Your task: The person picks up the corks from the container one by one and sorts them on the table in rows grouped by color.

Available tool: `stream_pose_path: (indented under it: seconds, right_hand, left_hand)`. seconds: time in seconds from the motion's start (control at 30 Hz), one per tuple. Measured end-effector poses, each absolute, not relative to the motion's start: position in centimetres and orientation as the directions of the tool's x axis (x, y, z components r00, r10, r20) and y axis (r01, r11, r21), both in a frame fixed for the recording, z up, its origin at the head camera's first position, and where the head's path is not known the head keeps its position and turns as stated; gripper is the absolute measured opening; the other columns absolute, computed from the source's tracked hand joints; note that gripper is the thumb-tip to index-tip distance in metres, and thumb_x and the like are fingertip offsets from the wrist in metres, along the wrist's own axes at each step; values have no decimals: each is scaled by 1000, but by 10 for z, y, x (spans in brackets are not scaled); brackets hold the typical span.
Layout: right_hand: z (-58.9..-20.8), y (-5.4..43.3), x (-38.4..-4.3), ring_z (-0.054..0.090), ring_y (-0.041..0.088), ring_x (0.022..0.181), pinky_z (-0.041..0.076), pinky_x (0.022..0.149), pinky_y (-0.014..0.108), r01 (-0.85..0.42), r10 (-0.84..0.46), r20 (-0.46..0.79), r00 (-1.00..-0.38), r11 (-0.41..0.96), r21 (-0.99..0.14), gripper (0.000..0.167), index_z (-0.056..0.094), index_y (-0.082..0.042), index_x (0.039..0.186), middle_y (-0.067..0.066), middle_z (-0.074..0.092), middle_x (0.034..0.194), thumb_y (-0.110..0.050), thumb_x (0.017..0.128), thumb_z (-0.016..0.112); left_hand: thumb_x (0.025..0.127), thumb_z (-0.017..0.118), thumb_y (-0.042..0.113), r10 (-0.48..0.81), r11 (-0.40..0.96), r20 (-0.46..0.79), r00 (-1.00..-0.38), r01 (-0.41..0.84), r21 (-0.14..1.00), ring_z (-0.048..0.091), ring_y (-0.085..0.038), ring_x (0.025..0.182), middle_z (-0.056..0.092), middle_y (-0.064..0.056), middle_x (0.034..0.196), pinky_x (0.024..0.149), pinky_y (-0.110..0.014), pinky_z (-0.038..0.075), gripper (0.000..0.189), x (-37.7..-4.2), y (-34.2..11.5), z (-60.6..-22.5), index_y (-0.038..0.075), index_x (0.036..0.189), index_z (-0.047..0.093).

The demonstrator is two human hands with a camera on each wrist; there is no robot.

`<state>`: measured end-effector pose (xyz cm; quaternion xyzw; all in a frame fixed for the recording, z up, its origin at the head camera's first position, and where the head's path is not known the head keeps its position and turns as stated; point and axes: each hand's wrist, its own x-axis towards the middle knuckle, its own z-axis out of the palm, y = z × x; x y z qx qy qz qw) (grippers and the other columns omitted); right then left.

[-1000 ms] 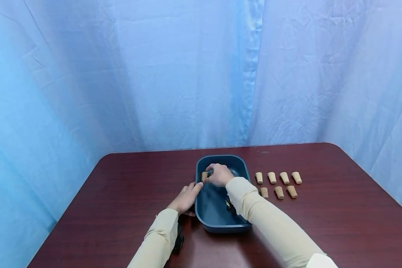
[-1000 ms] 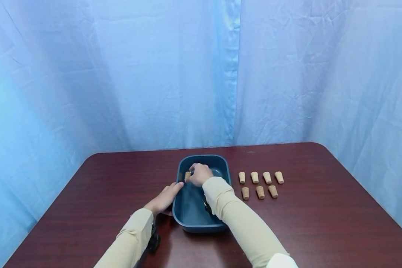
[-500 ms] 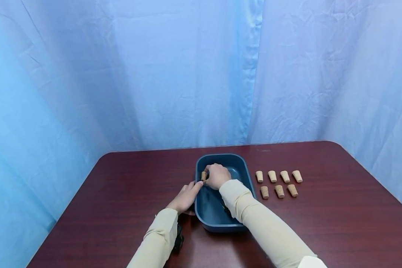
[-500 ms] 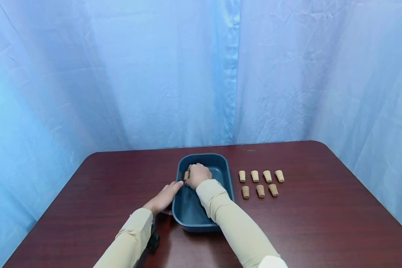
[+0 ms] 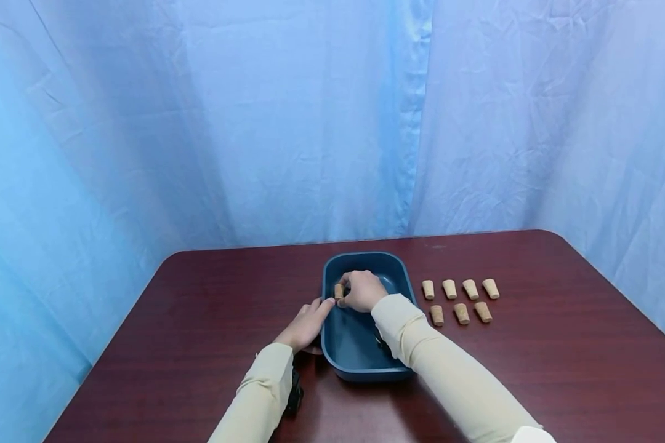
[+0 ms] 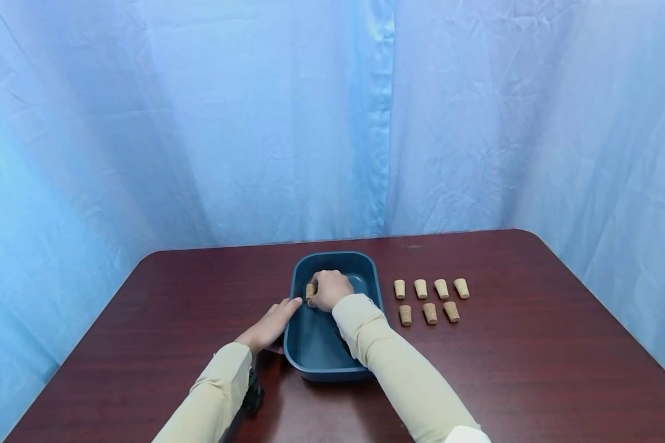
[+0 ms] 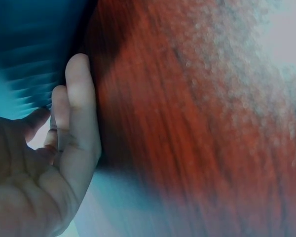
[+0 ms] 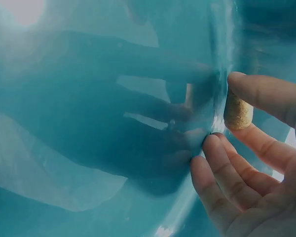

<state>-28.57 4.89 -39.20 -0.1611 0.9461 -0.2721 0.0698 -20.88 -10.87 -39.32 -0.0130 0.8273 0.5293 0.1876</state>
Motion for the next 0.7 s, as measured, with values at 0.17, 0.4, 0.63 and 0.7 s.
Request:
stream_pose_path:
  seconds: [0.17, 0.4, 0.63, 0.7]
  right_hand:
    - [-386, 53, -283, 64, 27, 100, 57, 84, 41, -250, -356, -76, -931, 778, -576, 30, 72, -5, 117, 12, 68, 111, -16, 90, 80]
    - [-378, 61, -279, 64, 26, 99, 57, 87, 42, -234, -373, -128, -919, 776, -585, 38, 68, -3, 126, 14, 68, 114, -18, 92, 78]
    - [-360, 73, -276, 61, 21, 82, 54, 74, 38, -232, -401, -172, -900, 773, -591, 35, 68, -6, 125, 8, 65, 98, -19, 94, 76]
    - [-353, 78, -275, 62, 21, 85, 55, 78, 39, -232, -408, -164, -898, 756, -612, 34, 68, -6, 125, 8, 66, 100, -19, 94, 75]
  left_hand:
    - [108, 35, 50, 177, 439, -331, -927, -227, 869, 53, -41, 118, 21, -24, 158, 73, -50, 61, 70, -209, -109, -393, 5, 161, 23]
    - [108, 35, 50, 176, 443, -337, -925, -232, 866, 51, -41, 120, 23, -24, 157, 71, -49, 61, 70, -210, -108, -393, 6, 161, 23]
    - [108, 35, 49, 175, 439, -326, -929, -223, 871, 55, -40, 115, 25, -24, 155, 70, -48, 62, 70, -211, -109, -396, 4, 161, 24]
    - [108, 35, 48, 172, 437, -322, -931, -221, 872, 55, -40, 114, 25, -24, 154, 70, -48, 62, 69, -211, -109, -397, 4, 160, 25]
